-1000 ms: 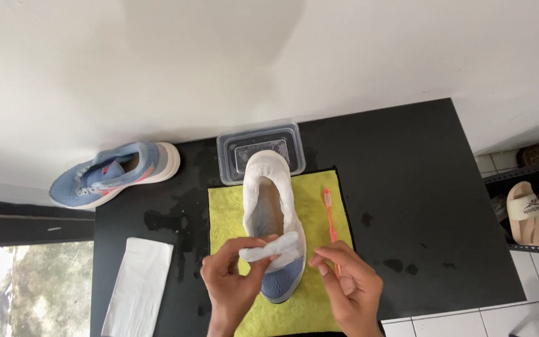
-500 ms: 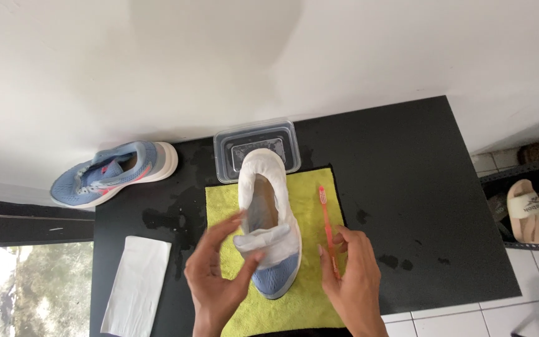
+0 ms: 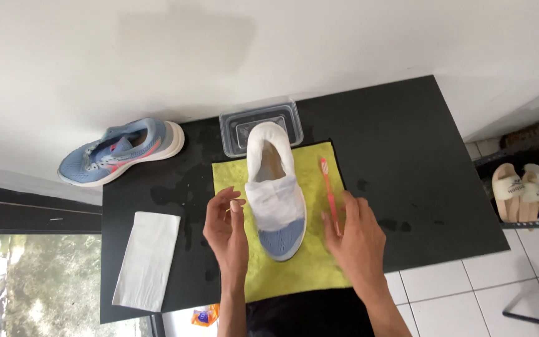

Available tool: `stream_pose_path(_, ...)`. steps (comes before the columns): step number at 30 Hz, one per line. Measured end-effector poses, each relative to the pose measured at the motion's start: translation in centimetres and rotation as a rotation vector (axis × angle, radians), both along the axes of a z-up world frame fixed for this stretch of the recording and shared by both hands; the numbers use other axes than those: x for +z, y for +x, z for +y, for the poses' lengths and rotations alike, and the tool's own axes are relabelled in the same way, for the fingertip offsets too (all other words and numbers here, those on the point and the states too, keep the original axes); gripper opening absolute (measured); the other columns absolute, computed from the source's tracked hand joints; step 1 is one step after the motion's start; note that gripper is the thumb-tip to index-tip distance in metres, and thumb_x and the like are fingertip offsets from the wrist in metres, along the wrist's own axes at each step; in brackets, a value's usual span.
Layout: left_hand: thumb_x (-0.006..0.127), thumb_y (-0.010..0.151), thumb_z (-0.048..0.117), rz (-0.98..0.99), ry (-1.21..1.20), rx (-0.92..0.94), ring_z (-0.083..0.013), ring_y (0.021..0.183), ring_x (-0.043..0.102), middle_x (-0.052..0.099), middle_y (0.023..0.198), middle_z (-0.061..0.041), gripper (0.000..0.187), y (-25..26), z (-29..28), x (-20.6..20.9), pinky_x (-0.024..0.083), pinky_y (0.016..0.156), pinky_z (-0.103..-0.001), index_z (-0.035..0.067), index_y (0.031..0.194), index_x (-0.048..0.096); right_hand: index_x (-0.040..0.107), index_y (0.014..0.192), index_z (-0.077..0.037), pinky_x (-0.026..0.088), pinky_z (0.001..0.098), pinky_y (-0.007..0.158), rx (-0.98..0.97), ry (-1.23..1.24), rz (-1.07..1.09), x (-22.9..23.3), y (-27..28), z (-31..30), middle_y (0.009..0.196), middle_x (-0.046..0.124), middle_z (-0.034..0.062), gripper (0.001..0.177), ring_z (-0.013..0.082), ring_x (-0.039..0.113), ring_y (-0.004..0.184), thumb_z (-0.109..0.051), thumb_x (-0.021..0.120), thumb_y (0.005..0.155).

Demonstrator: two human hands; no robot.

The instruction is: Applying tissue paper to a wet white shoe using a toothbrush to ensure it adheres to the surface.

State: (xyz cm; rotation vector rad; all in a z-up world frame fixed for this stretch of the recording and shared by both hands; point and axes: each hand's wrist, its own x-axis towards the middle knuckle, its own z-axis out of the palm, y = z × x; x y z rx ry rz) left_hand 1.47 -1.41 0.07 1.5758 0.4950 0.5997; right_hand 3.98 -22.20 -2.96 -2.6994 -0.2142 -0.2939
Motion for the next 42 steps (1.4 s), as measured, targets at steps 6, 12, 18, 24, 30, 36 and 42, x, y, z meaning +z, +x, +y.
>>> stream_pose_path(6, 0.059, 0.102, 0.025, -0.02, -0.034, -0.013, -0.015, 0.094, 0.068, 0.072, 0.105, -0.005, 0.023, -1.2, -1.4, 0.0, 0.057, 0.085, -0.03, 0.009, 0.115, 0.068, 0.07, 0.113, -0.007, 0.047, 0.0364, 0.043, 0.013, 0.059, -0.03, -1.4, 0.2, -1.1, 0.082, 0.059, 0.002, 0.02, 0.018, 0.059, 0.061, -0.01, 0.068, 0.093)
stream_pose_path(12, 0.052, 0.104, 0.037, -0.106, 0.033, -0.068, -0.0147, 0.097, 0.066, 0.07, 0.105, -0.004, 0.034, -1.6, -2.1, 0.7, 0.053, 0.082, -0.031, 0.007, 0.113, 0.067, 0.062, 0.131, -0.005, 0.045, 0.0415, 0.057, 0.03, 0.295, 0.262, 0.6, 1.6, -3.1, 0.094, 0.056, 0.0058, 0.03, 0.0256, 0.06, 0.062, -0.015, 0.047, 0.106)
stream_pose_path(18, 0.081, 0.086, 0.031, -0.051, 0.381, -0.006, -0.0109, 0.081, 0.056, 0.064, 0.099, 0.002, 0.025, -0.7, -1.4, 1.8, 0.041, 0.066, -0.028, 0.016, 0.104, 0.073, 0.073, 0.125, -0.002, 0.027, 0.0265, 0.051, 0.471, 0.835, 0.174, 3.6, 1.5, -3.1, 0.064, 0.036, -0.0038, 0.052, 0.0059, 0.034, 0.054, -0.039, 0.041, 0.107)
stream_pose_path(24, 0.085, 0.081, 0.031, 0.086, 0.325, -0.053, -0.0099, 0.072, 0.054, 0.064, 0.096, 0.002, 0.027, 0.7, 0.3, 1.9, 0.04, 0.059, -0.028, 0.016, 0.1, 0.072, 0.073, 0.105, -0.001, 0.057, 0.0265, 0.061, 0.768, 0.408, -0.36, 3.6, 5.6, -1.8, 0.091, 0.065, 0.0089, 0.014, 0.0162, 0.064, 0.07, 0.002, 0.072, 0.092)
stream_pose_path(30, 0.085, 0.082, 0.027, 0.123, 0.307, -0.086, -0.0093, 0.068, 0.054, 0.067, 0.089, 0.003, 0.023, 1.8, 0.9, 2.5, 0.041, 0.059, -0.027, 0.015, 0.093, 0.068, 0.075, 0.099, -0.008, 0.053, 0.0253, 0.054, 0.883, 0.248, -0.327, 3.6, 7.8, -2.8, 0.082, 0.063, 0.0025, 0.015, 0.0139, 0.061, 0.061, 0.003, 0.068, 0.09)
stream_pose_path(36, 0.084, 0.082, 0.026, 0.15, 0.236, -0.117, -0.0087, 0.068, 0.055, 0.067, 0.084, 0.002, 0.023, 2.3, 1.2, 2.6, 0.04, 0.06, -0.026, 0.013, 0.093, 0.068, 0.075, 0.094, -0.012, 0.045, 0.0258, 0.049, 0.963, 0.201, -0.28, 4.3, 8.5, -2.9, 0.077, 0.063, -0.0011, 0.01, 0.013, 0.056, 0.056, -0.007, 0.067, 0.094)
stream_pose_path(42, 0.084, 0.082, 0.026, 0.167, 0.212, -0.138, -0.0092, 0.068, 0.055, 0.068, 0.084, 0.002, 0.025, 2.5, 1.4, 2.1, 0.041, 0.059, -0.027, 0.012, 0.096, 0.067, 0.074, 0.098, -0.012, 0.048, 0.026, 0.051, 0.952, 0.232, -0.307, 2.7, 10.2, -3.5, 0.078, 0.063, 0.0016, 0.011, 0.0143, 0.055, 0.056, -0.004, 0.072, 0.09)
